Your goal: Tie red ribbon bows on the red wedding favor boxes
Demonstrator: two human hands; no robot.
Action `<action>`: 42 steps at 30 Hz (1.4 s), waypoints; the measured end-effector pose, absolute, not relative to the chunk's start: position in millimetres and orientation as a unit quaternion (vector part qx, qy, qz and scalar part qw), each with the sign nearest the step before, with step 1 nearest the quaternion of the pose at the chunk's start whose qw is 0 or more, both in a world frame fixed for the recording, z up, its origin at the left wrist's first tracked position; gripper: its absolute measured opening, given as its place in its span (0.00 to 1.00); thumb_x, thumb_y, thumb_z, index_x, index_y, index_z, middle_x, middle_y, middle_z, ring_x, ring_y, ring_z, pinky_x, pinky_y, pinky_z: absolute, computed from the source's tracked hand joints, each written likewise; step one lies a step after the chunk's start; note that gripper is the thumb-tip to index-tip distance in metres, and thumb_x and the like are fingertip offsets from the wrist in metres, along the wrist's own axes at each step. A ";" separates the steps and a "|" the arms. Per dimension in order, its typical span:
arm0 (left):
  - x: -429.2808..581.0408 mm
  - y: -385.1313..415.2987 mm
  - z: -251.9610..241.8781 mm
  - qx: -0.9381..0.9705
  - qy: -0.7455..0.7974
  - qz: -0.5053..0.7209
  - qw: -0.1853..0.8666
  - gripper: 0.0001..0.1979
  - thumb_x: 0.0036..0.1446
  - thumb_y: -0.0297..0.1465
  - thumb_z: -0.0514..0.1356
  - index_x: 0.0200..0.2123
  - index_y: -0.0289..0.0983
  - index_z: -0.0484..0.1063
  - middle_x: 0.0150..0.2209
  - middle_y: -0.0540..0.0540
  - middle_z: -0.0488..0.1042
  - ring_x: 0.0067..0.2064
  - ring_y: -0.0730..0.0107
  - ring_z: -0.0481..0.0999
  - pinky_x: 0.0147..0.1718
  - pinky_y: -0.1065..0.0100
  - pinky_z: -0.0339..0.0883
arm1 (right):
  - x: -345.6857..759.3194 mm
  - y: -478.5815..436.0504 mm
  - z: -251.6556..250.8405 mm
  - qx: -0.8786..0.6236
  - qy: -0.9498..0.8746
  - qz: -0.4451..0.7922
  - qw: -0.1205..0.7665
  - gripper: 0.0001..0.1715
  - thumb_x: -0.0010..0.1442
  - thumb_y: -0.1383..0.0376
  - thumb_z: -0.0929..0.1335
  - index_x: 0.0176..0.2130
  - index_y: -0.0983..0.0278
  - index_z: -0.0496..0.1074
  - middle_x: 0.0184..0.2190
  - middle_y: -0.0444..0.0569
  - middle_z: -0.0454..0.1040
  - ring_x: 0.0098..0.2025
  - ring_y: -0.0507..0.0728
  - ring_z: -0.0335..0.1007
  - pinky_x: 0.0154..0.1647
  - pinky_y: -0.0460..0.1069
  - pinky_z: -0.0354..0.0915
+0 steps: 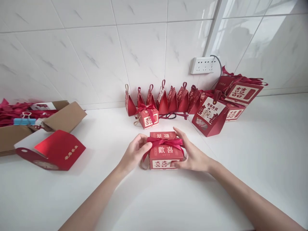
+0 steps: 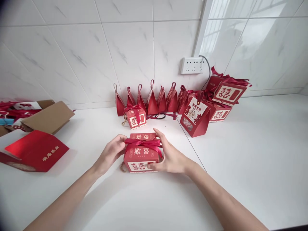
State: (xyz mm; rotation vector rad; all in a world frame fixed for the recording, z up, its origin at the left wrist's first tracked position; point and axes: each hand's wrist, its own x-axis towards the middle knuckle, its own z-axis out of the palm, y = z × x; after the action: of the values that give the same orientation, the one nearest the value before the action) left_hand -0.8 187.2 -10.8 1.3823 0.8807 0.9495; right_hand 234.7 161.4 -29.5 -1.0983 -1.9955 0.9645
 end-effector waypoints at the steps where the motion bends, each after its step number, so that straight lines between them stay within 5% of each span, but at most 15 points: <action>1: 0.7 186.3 -10.8 0.601 0.384 0.409 0.569 0.17 0.50 0.44 0.62 0.33 0.37 0.64 0.31 0.50 0.72 0.31 0.72 0.71 0.29 0.71 0.66 | 232.3 162.3 -31.8 -0.417 -0.767 0.343 0.346 0.61 0.48 0.58 0.73 0.64 0.57 0.31 0.61 0.62 0.51 0.59 0.66 0.58 0.57 0.64 0.58; 5: 0.6 188.7 -12.3 0.619 0.413 0.382 0.548 0.17 0.50 0.43 0.62 0.33 0.37 0.64 0.30 0.49 0.70 0.28 0.73 0.69 0.24 0.71 0.63 | 229.1 168.3 -42.0 -0.372 -0.792 0.216 0.434 0.61 0.47 0.61 0.73 0.64 0.58 0.33 0.61 0.61 0.52 0.61 0.67 0.55 0.58 0.64 0.57; 12: -9.5 191.2 1.3 0.675 0.405 0.340 0.514 0.16 0.51 0.39 0.61 0.22 0.36 0.62 0.18 0.55 0.61 0.21 0.78 0.61 0.21 0.73 0.55 | 230.4 169.3 -49.6 -0.392 -0.793 0.142 0.444 0.58 0.48 0.61 0.74 0.65 0.55 0.37 0.64 0.59 0.47 0.63 0.67 0.51 0.58 0.63 0.59; 16: -7.9 180.6 14.6 0.690 0.396 0.309 0.522 0.14 0.53 0.40 0.59 0.24 0.36 0.66 0.19 0.52 0.68 0.22 0.76 0.65 0.23 0.73 0.56 | 229.6 169.6 -50.7 -0.412 -0.774 0.147 0.457 0.59 0.47 0.60 0.74 0.64 0.53 0.38 0.64 0.57 0.47 0.63 0.66 0.51 0.57 0.63 0.60; 25: -36.6 182.5 21.9 0.723 0.375 -0.067 0.577 0.10 0.49 0.38 0.61 0.29 0.36 0.72 0.23 0.47 0.75 0.24 0.71 0.72 0.25 0.71 0.60 | 224.5 164.4 -45.3 -0.384 -0.795 0.103 0.459 0.56 0.49 0.60 0.73 0.65 0.53 0.39 0.63 0.57 0.51 0.62 0.65 0.53 0.57 0.62 0.61; 31: -33.6 194.5 22.7 0.711 0.409 0.329 0.469 0.17 0.52 0.46 0.57 0.29 0.36 0.68 0.28 0.50 0.70 0.29 0.73 0.67 0.28 0.71 0.60 | 222.8 165.0 -45.7 -0.374 -0.811 0.098 0.439 0.57 0.51 0.61 0.73 0.66 0.54 0.37 0.65 0.57 0.48 0.64 0.66 0.49 0.57 0.63 0.61; 36: 5.5 176.8 -2.9 0.695 0.431 0.429 0.383 0.14 0.56 0.42 0.55 0.27 0.38 0.62 0.25 0.52 0.66 0.28 0.73 0.66 0.28 0.71 0.60 | 223.1 167.6 -46.0 -0.372 -0.808 0.105 0.445 0.56 0.51 0.61 0.73 0.65 0.55 0.38 0.65 0.58 0.47 0.64 0.66 0.50 0.57 0.63 0.61; 39: 14.1 167.5 -14.4 0.740 0.387 0.503 0.224 0.10 0.57 0.38 0.55 0.26 0.39 0.62 0.26 0.50 0.66 0.28 0.71 0.65 0.30 0.69 0.60 | 223.4 167.5 -45.2 -0.384 -0.804 0.111 0.441 0.56 0.50 0.61 0.73 0.65 0.57 0.39 0.65 0.58 0.46 0.65 0.66 0.48 0.58 0.63 0.60; 42: 13.2 165.4 -18.7 0.845 0.290 0.440 0.085 0.08 0.55 0.33 0.57 0.24 0.40 0.65 0.22 0.50 0.65 0.26 0.70 0.62 0.29 0.66 0.56 | 222.5 166.7 -44.3 -0.378 -0.805 0.107 0.444 0.56 0.50 0.59 0.73 0.65 0.58 0.39 0.65 0.59 0.46 0.65 0.66 0.47 0.58 0.62 0.60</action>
State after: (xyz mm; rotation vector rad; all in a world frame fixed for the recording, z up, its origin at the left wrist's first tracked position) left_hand 13.2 165.4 -18.7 2.5216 0.8654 1.3134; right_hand 222.5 166.7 -44.3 -0.9381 -1.9972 0.2659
